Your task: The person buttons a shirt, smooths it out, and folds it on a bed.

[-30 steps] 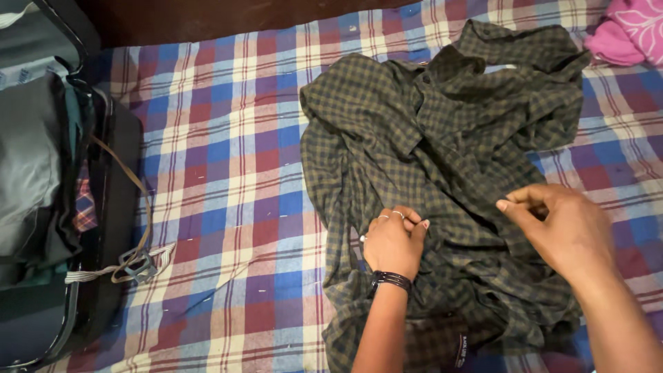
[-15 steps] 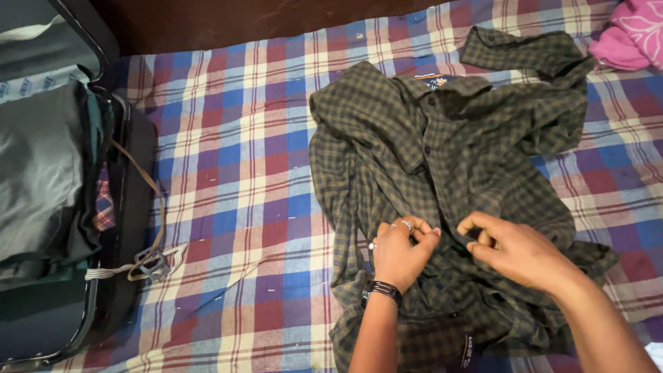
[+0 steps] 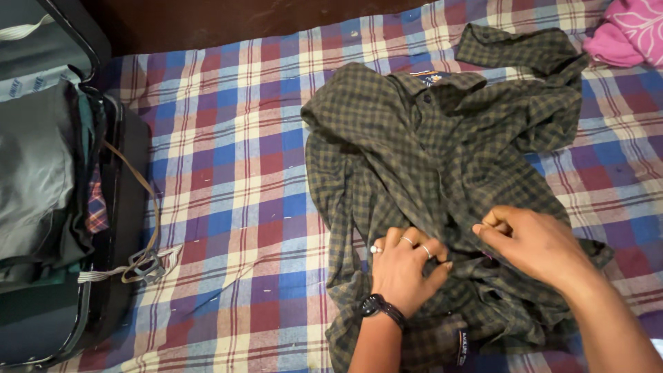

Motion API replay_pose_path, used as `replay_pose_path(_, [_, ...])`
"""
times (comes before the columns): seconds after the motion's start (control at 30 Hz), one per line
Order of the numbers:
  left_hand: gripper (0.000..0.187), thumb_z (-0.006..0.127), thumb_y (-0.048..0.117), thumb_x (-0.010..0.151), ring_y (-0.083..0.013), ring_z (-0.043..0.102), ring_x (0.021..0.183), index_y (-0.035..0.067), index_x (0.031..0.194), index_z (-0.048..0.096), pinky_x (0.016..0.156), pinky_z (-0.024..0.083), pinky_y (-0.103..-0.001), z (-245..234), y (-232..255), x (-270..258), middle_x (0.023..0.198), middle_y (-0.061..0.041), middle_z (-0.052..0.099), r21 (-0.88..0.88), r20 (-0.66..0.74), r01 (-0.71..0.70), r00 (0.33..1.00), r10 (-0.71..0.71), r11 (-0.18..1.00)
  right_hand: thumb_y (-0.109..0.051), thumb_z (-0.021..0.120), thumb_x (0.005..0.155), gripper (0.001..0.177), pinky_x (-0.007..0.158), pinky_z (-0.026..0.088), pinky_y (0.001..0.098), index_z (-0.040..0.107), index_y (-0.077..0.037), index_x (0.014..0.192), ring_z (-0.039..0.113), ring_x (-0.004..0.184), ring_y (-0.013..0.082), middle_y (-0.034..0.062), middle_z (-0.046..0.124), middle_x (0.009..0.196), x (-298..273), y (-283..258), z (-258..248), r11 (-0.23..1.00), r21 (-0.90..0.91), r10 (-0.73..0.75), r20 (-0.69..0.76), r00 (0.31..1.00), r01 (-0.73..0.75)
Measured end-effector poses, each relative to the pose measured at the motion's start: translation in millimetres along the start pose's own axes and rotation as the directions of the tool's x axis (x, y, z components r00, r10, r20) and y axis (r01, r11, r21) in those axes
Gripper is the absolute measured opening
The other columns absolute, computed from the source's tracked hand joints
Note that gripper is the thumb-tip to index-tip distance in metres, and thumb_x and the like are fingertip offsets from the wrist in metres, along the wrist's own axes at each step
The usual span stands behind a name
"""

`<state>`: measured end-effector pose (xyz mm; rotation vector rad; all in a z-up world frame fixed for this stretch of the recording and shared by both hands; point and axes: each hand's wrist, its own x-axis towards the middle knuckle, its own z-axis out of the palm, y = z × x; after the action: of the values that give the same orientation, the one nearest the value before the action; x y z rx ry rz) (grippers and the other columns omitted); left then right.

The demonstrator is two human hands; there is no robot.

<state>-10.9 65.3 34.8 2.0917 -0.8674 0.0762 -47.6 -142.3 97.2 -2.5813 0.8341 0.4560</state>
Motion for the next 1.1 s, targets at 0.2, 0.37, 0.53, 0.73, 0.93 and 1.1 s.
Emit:
replay_pose_path(0.2, [0.021,0.067,0.018,0.072,-0.0307,0.056,0.119,0.011,0.091,0.062,0.098,0.038,-0.046,-8,10,-8,0.119,-0.009,0.068,0.016,-0.165,-0.081,0.983,0.082,0.997,-0.036,0.067,0.089,0.038,0.076,0.055,0.0407,0.065,-0.019,0.124,0.072,0.089,0.0258,0.0083,0.076,0.09,10,18,10,0.951,0.284,-0.133,0.012,0.991,0.124])
replay_pose_path(0.37, [0.017,0.066,0.02,0.075,-0.0303,0.057,0.106,0.011,0.087,0.058,0.094,0.038,-0.048,-4,8,-12,0.095,-0.007,0.063,0.068,-0.149,0.053,0.988,-0.043,0.996,-0.02,0.067,0.086,0.036,0.081,0.056,0.0412,0.067,-0.018,0.122,0.071,0.093,0.0297,0.011,0.072,0.102,11,20,17,0.968,0.131,-0.205,-0.085,0.975,0.214])
replay_pose_path(0.53, [0.014,0.066,0.022,0.082,-0.0307,0.056,0.096,0.012,0.082,0.056,0.089,0.039,-0.048,-1,10,-9,0.088,-0.006,0.063,0.09,-0.169,0.173,0.973,-0.157,0.981,-0.006,0.06,0.073,0.05,0.088,0.052,0.0433,0.061,-0.004,0.123,0.065,0.109,0.0368,0.0189,0.067,0.12,10,14,23,0.776,0.046,-0.558,-0.417,0.718,0.629])
replay_pose_path(0.73, [0.046,0.066,0.028,0.089,-0.0303,0.06,0.095,0.005,0.129,0.067,0.082,0.042,-0.049,4,13,-4,0.095,-0.008,0.072,0.171,-0.176,0.268,0.955,-0.238,0.948,-0.038,0.072,0.092,0.046,0.071,0.056,0.0412,0.062,-0.015,0.13,0.071,0.077,0.0268,0.0092,0.077,0.095,-2,-20,13,0.951,0.288,-0.088,-0.098,0.991,0.113])
replay_pose_path(0.93, [0.033,0.065,0.029,0.089,-0.0294,0.061,0.094,0.014,0.118,0.072,0.083,0.043,-0.05,11,7,-3,0.092,-0.006,0.073,0.297,-0.143,0.258,0.964,-0.224,0.919,-0.041,0.071,0.089,0.035,0.072,0.057,0.0392,0.074,-0.025,0.12,0.072,0.081,0.0245,0.0018,0.075,0.105,-8,-23,15,0.943,0.138,-0.27,-0.219,0.938,0.304])
replay_pose_path(1.1, [0.025,0.064,0.03,0.091,-0.0296,0.062,0.096,0.016,0.111,0.072,0.082,0.043,-0.051,13,8,-1,0.095,-0.005,0.073,0.258,-0.108,0.286,0.958,-0.267,0.923,-0.026,0.062,0.09,0.044,0.096,0.05,0.0436,0.068,-0.035,0.133,0.067,0.106,0.0215,-0.0008,0.065,0.11,-21,-41,40,0.887,-0.326,-0.328,0.058,0.943,0.329])
